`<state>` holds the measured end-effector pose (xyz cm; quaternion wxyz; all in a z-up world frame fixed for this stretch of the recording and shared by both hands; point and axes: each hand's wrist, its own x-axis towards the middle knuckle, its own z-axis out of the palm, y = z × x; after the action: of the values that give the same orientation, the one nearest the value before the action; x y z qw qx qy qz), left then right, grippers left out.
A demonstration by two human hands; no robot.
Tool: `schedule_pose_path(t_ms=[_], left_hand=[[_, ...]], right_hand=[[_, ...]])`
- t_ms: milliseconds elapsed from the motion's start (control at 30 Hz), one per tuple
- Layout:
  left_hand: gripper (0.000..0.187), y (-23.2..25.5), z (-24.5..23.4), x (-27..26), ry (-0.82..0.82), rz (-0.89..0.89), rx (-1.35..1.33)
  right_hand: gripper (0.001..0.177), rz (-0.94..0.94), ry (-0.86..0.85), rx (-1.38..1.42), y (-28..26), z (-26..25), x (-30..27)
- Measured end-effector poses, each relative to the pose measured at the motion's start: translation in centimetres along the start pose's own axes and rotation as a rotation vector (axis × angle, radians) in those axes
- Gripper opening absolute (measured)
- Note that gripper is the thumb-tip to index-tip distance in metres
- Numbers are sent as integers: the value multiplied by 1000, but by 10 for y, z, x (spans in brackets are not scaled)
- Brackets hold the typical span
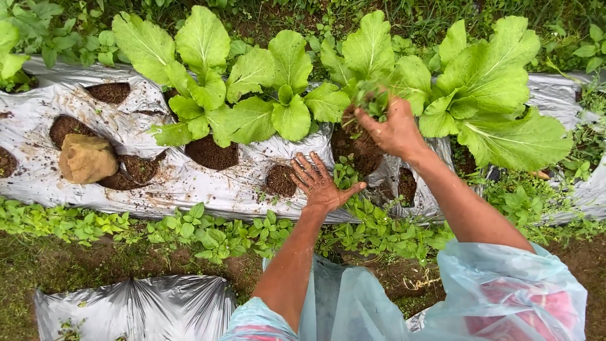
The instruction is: The person removes weeds by hand from around leafy green vegetables growing in a garden bed covered with plastic mulch. The person pulls the weeds from the soil and the plastic surface, occasionally using a rock to weigh down the plastic sheet.
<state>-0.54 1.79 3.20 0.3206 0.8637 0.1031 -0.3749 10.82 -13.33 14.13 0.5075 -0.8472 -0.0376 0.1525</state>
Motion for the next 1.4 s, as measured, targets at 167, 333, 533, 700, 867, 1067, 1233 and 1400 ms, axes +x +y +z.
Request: schedule_pose_path(t_ms=[167, 333, 533, 700, 867, 1067, 1233, 1400], left_hand=[[150, 1, -5, -2, -38, -17, 36], [149, -5, 9, 7, 20, -5, 45], [151, -4, 17, 14, -21, -40, 203], [151, -7, 21, 17, 11, -14, 194], [150, -1, 4, 7, 0, -21, 134], [149, 5, -9, -2, -60, -34, 42], [149, 5, -9, -4, -87, -48, 71], [154, 5, -9, -3, -49, 12, 50]], right_hand=[[16, 21, -31, -85, 49, 20, 1], [38, -27, 60, -92, 61, 32, 36], [72, -104, 204, -112, 51, 42, 76], [37, -60, 327, 162, 16, 38, 93], [113, -129, 317, 878, -4, 10, 122], [51, -33, 212, 395, -11, 19, 82], [11, 61, 135, -8, 25, 34, 16], [45, 117, -282, -649, 154, 75, -54]])
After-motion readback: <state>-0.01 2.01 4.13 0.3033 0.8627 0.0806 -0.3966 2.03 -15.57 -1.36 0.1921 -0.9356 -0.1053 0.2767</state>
